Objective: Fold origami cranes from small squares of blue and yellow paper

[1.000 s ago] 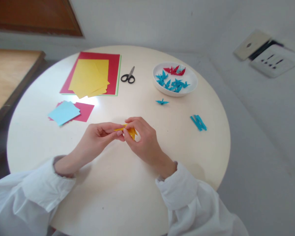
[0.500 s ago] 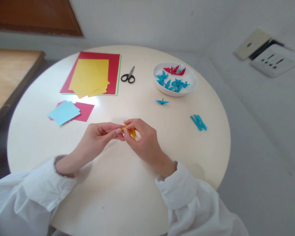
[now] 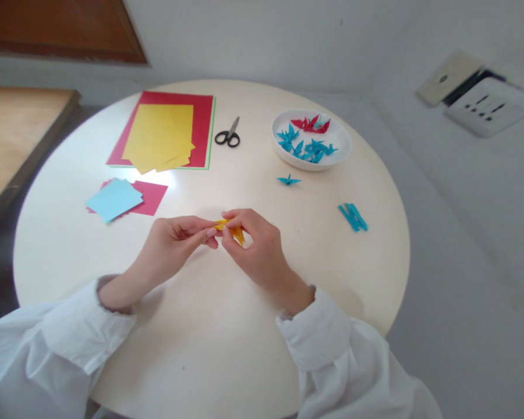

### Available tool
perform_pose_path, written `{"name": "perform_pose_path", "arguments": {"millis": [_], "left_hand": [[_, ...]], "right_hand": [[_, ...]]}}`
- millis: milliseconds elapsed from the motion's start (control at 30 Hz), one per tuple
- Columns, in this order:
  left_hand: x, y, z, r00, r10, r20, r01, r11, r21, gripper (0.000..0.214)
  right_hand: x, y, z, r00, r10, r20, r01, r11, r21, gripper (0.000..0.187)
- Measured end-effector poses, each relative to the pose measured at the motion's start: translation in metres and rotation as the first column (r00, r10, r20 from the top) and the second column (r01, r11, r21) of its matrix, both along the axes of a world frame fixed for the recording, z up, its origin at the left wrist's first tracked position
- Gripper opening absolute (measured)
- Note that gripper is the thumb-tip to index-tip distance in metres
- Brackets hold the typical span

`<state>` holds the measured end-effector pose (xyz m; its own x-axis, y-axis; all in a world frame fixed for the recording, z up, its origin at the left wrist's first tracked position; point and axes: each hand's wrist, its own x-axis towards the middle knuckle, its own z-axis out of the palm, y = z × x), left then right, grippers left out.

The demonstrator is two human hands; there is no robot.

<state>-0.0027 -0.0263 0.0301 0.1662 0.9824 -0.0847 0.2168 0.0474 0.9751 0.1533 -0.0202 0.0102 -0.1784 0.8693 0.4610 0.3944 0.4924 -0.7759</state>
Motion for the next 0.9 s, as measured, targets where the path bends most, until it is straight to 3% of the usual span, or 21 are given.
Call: {"name": "perform_pose_path", "arguments": {"millis": [233, 633, 900], "left_hand": [[-0.0001, -0.0008, 0.0009, 1.0, 0.014, -0.025, -0.014, 1.0, -0.002, 0.018], [0.0, -0.001, 0.0001, 0.998, 0.004, 0.067, -0.001, 0.999, -0.054, 0.021], [0.0, -0.0007, -0.0028, 0.997, -0.029, 0.067, 0.033, 0.998, -0.049, 0.02]], "right_hand": [[0.0, 0.0, 0.0003, 1.0, -0.004, 0.002, 0.004, 1.0, 0.006, 0.007], [-0.0004, -0.0007, 0.0004, 1.0, -0.005, -0.004, 0.005, 1.0, 0.007, 0.007], [-0.0019, -0.0009, -0.0002, 1.0, 0.007, 0.019, -0.009, 0.996, 0.084, 0.01]]}}
